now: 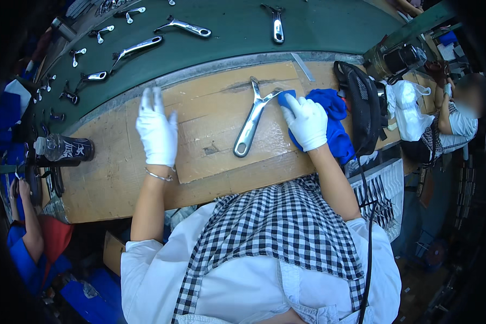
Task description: The person cleans metal handles by wiping them down with a blue cloth.
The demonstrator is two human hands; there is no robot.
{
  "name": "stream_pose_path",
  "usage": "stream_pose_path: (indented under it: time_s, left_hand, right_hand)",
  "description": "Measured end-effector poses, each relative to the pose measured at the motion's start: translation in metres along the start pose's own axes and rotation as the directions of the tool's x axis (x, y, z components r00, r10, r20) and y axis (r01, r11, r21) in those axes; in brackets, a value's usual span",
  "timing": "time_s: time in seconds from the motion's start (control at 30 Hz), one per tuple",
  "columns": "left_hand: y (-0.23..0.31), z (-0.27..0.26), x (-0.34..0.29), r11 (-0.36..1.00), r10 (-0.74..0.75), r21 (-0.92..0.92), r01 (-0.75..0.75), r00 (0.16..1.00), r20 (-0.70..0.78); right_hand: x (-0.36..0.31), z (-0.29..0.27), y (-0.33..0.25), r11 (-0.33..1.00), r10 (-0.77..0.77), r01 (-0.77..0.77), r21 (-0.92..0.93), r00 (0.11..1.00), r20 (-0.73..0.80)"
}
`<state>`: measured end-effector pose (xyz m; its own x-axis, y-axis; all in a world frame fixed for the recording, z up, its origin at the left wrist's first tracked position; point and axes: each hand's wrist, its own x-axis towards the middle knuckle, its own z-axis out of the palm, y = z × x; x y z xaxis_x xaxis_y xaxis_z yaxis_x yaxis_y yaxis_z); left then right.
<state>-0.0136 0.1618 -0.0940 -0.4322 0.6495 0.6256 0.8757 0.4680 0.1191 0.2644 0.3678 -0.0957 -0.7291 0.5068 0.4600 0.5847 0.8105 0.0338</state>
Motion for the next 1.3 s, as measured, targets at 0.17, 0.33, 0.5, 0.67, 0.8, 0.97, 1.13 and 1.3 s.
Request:
stream_pose_path:
  time_s: [0.17, 0.33, 0.5, 0.67, 0.8, 0.97, 1.13, 1.3]
  left_hand:
    - [0.079, -0.003, -0.028, 0.884, 0.173, -0.452, 0.115, 0.819, 0.547]
    - [0.120, 0.000, -0.030, 0.923, 0.230, -0.384, 0.018, 0.774, 0.590]
    - [0.109, 0.002, -0.040, 0.897, 0.268, -0.442, 0.010, 0.783, 0.561]
    - [0.100, 0.015, -0.049, 0.873, 0.292, -0.486, -0.029, 0.830, 0.475]
    - [0.106, 0.012, -0.047, 0.880, 0.326, -0.469, -0.081, 0.821, 0.469]
    - [0.106, 0.015, -0.048, 0.894, 0.312, -0.442, -0.076, 0.813, 0.491]
    - [0.105, 0.018, -0.054, 0.907, 0.290, -0.411, -0.094, 0.846, 0.447]
    - [0.107, 0.009, -0.050, 0.911, 0.313, -0.396, -0.115, 0.818, 0.483]
  right_hand:
    - [-0.002, 0.001, -0.001, 0.999, 0.007, -0.008, 0.043, 1.000, 0.021]
    - [-0.003, 0.001, 0.001, 0.993, 0.085, -0.089, 0.075, 0.995, 0.047]
    - [0.026, -0.020, 0.000, 0.755, 0.426, -0.531, 0.384, 0.843, 0.329]
    - [0.038, -0.002, -0.078, 0.928, -0.008, -0.079, 0.364, 0.973, 0.231]
    - [0.065, 0.022, -0.089, 0.969, 0.058, -0.134, 0.207, 0.940, 0.335]
    - [0.107, 0.055, -0.054, 0.947, 0.170, -0.223, 0.233, 0.959, 0.226]
    - [0.097, 0.054, -0.034, 0.914, 0.081, -0.081, 0.398, 0.997, 0.017]
    - [0.070, 0.023, -0.071, 0.929, 0.064, -0.128, 0.348, 0.980, 0.191]
